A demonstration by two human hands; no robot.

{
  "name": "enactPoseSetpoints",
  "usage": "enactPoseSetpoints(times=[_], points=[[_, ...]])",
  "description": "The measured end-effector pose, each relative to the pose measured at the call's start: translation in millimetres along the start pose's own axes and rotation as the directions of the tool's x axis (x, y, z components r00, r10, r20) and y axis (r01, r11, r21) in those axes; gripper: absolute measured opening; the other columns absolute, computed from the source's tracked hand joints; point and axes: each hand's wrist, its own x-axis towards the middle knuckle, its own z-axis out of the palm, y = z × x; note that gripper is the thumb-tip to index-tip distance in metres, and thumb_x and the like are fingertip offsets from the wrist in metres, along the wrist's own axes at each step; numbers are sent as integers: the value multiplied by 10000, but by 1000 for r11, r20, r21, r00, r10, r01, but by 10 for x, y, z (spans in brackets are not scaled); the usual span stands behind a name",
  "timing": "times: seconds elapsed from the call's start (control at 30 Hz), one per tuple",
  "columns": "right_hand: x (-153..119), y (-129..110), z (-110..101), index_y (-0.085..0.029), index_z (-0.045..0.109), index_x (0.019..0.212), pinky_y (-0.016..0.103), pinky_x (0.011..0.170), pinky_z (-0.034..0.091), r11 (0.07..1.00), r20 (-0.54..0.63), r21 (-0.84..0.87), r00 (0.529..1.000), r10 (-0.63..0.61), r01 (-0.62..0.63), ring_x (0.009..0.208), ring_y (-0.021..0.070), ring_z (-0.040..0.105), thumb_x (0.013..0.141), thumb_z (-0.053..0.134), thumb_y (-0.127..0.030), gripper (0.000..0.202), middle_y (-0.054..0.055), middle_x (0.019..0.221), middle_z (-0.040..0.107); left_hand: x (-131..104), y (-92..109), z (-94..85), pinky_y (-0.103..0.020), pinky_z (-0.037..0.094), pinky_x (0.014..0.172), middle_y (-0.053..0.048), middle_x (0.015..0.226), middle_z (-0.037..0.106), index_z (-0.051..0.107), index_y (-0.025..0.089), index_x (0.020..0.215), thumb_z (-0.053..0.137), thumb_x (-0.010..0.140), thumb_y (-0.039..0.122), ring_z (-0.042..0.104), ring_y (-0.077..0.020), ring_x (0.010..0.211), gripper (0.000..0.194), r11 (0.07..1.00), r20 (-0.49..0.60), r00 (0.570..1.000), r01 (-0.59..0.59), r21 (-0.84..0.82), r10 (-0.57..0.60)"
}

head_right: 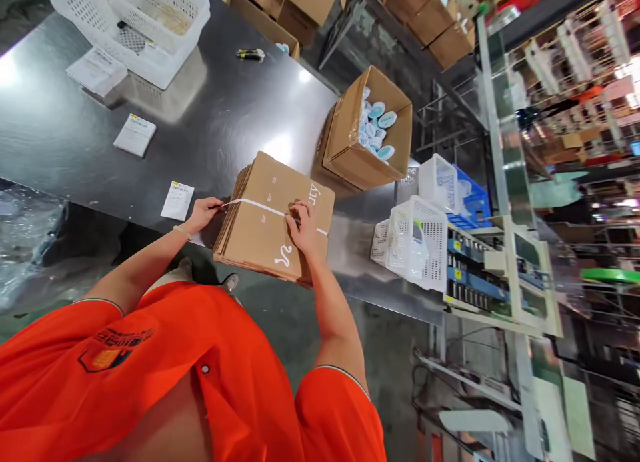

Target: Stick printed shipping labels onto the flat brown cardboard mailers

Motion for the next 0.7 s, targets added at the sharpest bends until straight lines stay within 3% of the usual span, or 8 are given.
enactPoseSetpoints(times=[0.13, 0.23, 0.33, 0.47, 0.7], points=[[1, 6, -2, -269, 675, 1124, 619, 1181, 551, 1000, -8, -6, 1000, -22, 22, 1272, 376, 643, 1078, 602, -546, 290, 178, 1274, 665, 35, -8, -94, -406, 578, 976, -68, 814, 758, 675, 203, 675, 858, 772, 370, 723, -259, 953, 265, 995, 157, 988, 17, -101, -1], [3, 22, -4, -272, 676, 1119, 623, 1150, 567, 999, -13, -12, 999, -41, 41, 1254, 377, 647, 1072, 606, -521, 262, 173, 1259, 666, 32, 11, -89, -375, 569, 898, -38, 726, 706, 665, 205, 667, 825, 816, 496, 662, -224, 833, 364, 994, 190, 982, 33, -106, -12], [7, 58, 10, -283, 678, 1108, 611, 1114, 585, 998, -36, -19, 997, -66, 65, 1240, 372, 653, 1066, 612, -506, 236, 161, 1247, 672, 18, 20, -39, -377, 582, 880, -53, 757, 749, 708, 202, 708, 816, 834, 534, 681, -228, 819, 371, 997, 153, 988, 38, -64, -28], [19, 108, 40, -294, 683, 1103, 616, 1098, 589, 996, -62, -25, 994, -88, 87, 1223, 375, 655, 1066, 614, -508, 228, 160, 1239, 677, 27, 43, 16, -413, 600, 884, -91, 788, 796, 769, 199, 721, 839, 831, 464, 732, -270, 852, 295, 995, 70, 996, 47, 83, -53], [43, 57, 60, -283, 684, 1069, 627, 1098, 589, 997, -65, 3, 995, -71, 71, 1187, 373, 654, 1054, 628, -517, 241, 162, 1211, 685, 134, 160, -27, -432, 583, 867, -123, 637, 717, 744, 188, 594, 854, 846, 273, 753, -329, 846, 288, 925, -46, 991, 132, 357, -124]])
